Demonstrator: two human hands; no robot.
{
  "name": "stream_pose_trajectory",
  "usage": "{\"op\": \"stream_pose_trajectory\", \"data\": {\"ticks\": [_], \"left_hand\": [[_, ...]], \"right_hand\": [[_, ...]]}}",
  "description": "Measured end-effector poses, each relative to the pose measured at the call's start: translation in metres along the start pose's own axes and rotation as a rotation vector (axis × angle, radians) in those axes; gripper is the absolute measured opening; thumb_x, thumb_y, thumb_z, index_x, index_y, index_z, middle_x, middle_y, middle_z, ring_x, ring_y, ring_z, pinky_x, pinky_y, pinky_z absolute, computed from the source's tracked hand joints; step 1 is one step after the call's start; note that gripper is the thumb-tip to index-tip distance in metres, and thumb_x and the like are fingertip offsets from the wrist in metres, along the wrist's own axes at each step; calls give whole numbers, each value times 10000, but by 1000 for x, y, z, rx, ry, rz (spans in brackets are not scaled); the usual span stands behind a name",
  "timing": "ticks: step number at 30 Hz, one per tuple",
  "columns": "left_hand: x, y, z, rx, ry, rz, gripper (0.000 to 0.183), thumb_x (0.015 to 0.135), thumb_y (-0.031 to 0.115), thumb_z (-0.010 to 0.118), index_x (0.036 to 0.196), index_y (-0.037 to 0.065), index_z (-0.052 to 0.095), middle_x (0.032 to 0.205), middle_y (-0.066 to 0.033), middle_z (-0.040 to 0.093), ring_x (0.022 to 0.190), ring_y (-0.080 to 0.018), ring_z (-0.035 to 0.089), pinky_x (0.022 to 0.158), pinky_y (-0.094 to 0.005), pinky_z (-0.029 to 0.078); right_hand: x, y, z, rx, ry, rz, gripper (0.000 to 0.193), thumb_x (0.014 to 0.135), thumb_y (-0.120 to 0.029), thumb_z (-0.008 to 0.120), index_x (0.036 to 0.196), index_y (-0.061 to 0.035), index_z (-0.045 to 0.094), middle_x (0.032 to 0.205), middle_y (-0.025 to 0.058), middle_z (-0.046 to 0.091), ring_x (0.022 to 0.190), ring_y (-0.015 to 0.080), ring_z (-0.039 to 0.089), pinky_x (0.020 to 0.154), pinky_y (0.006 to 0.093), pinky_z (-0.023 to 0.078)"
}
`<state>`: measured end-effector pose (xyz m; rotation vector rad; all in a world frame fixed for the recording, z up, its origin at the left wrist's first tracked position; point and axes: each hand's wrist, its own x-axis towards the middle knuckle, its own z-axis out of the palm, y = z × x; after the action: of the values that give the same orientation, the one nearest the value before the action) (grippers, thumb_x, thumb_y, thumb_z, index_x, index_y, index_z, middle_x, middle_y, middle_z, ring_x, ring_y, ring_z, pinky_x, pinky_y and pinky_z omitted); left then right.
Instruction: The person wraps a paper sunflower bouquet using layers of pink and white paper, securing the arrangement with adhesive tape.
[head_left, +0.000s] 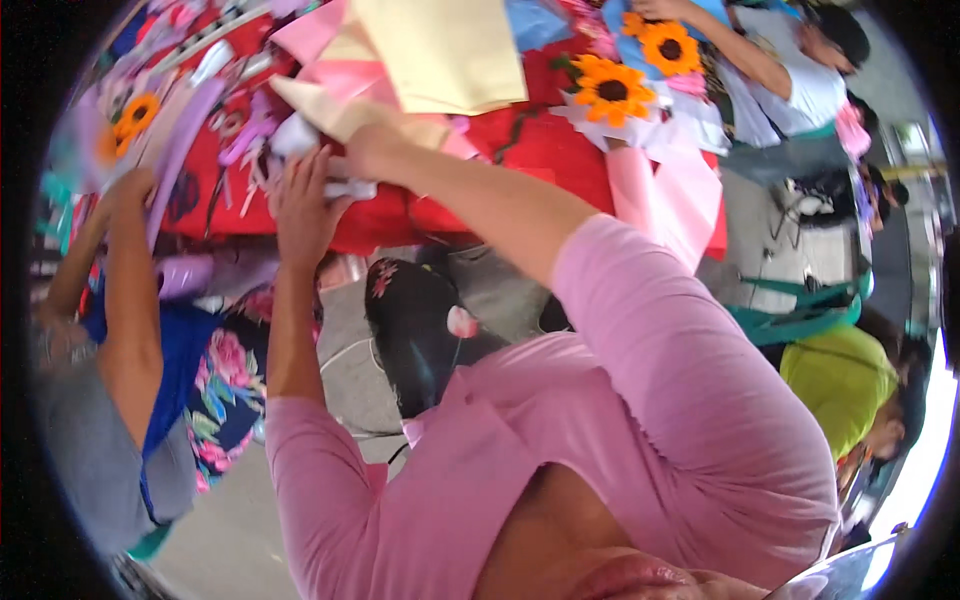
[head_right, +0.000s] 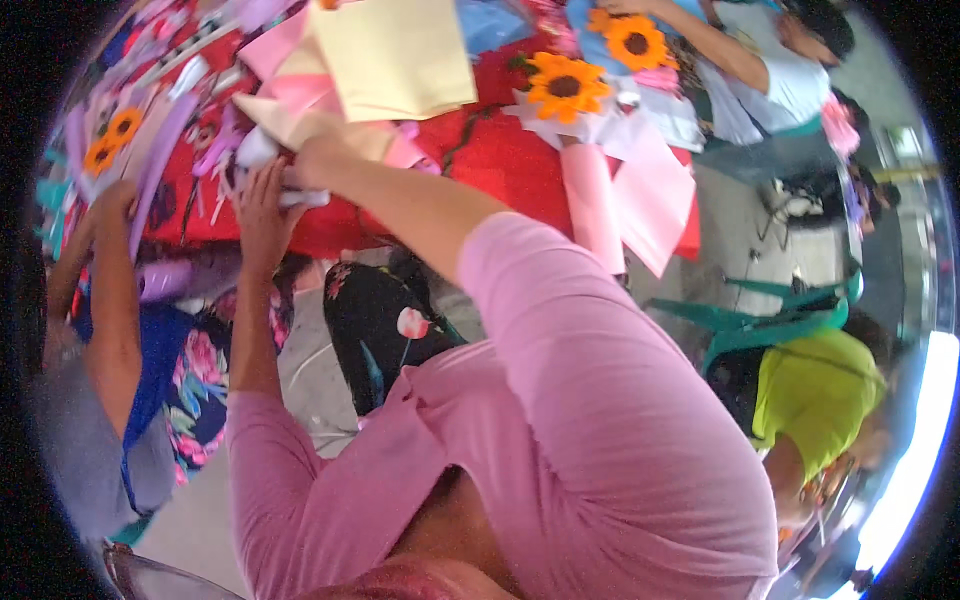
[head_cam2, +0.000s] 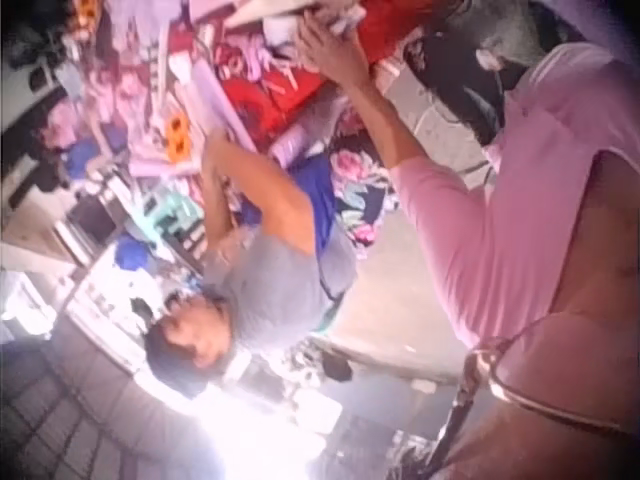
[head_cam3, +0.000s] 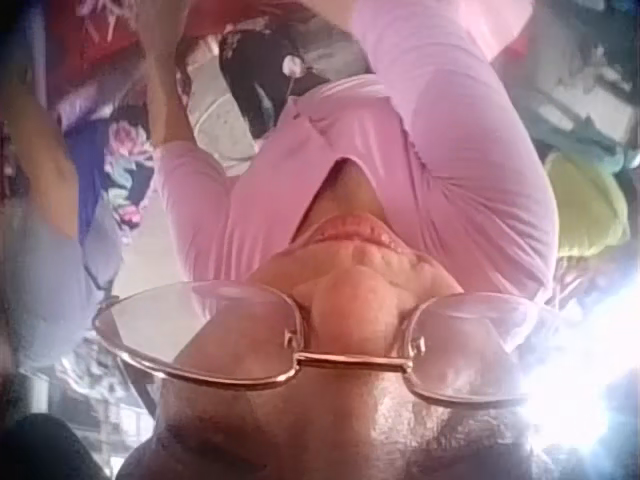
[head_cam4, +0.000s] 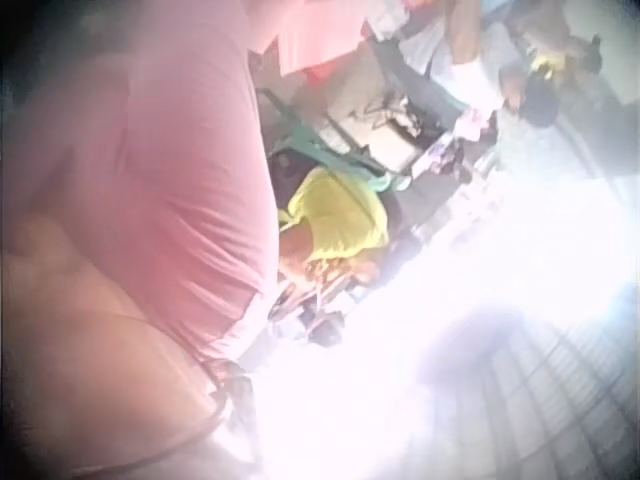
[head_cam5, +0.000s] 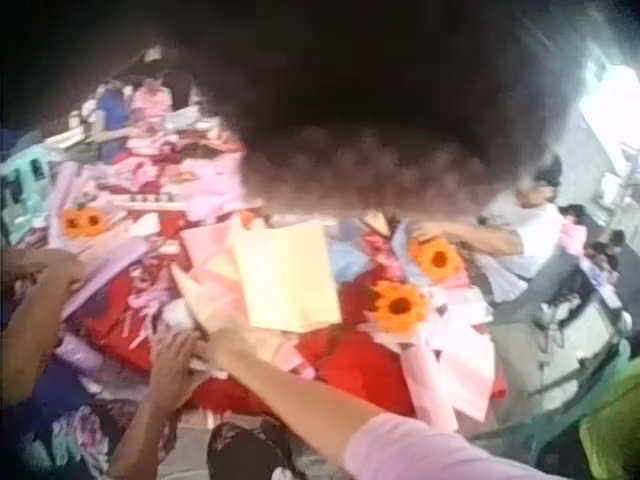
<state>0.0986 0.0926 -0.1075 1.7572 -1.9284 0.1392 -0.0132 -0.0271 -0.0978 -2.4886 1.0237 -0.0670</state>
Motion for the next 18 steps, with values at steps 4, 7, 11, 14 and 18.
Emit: {"op": "stream_pose_trajectory", "data": {"ticks": [4, 7, 11, 14, 18], "left_hand": [[-2, -1, 5, 139, 0, -10, 709, 674, 290, 692, 1295, 135, 387, 1276, -24, 433, 1220, -264, 341, 997, -501, 220], [-1, -3, 5, 114, -5, -13, 693, 688, 299, 682, 1296, 149, 387, 1267, -27, 437, 1224, -265, 337, 990, -519, 221], [-2, -1, 2, 132, -48, -82, 672, 681, 291, 687, 1280, 164, 410, 1258, -29, 443, 1225, -265, 335, 984, -505, 240], [-3, -8, 0, -12, 13, 13, 662, 653, 273, 709, 1250, 166, 444, 1256, -37, 441, 1214, -268, 340, 975, -481, 261], [0, -5, 0, 15, 13, 1, 688, 635, 232, 730, 1258, 196, 441, 1271, -24, 441, 1220, -260, 350, 1010, -477, 216]], "right_hand": [[-3, -8, -11, 5, -93, 77, 534, 773, -508, 472, 750, -12, 671, 761, 204, 619, 750, 328, 598, 736, 399, 455], [-10, -17, -27, 37, -59, 92, 454, 761, -442, 501, 745, -23, 675, 750, 184, 623, 747, 314, 602, 718, 390, 462], [-12, -17, -30, -249, -13, -37, 333, 723, -355, 542, 712, -54, 686, 716, 159, 630, 706, 287, 616, 667, 400, 466], [-20, 0, -27, -125, -110, -1, 318, 720, -323, 553, 733, -29, 672, 707, 166, 629, 665, 294, 612, 660, 403, 468], [-34, 17, -26, 91, -139, 2, 273, 752, -257, 580, 707, 6, 637, 598, 128, 605, 486, 249, 560, 498, 369, 455]]}}
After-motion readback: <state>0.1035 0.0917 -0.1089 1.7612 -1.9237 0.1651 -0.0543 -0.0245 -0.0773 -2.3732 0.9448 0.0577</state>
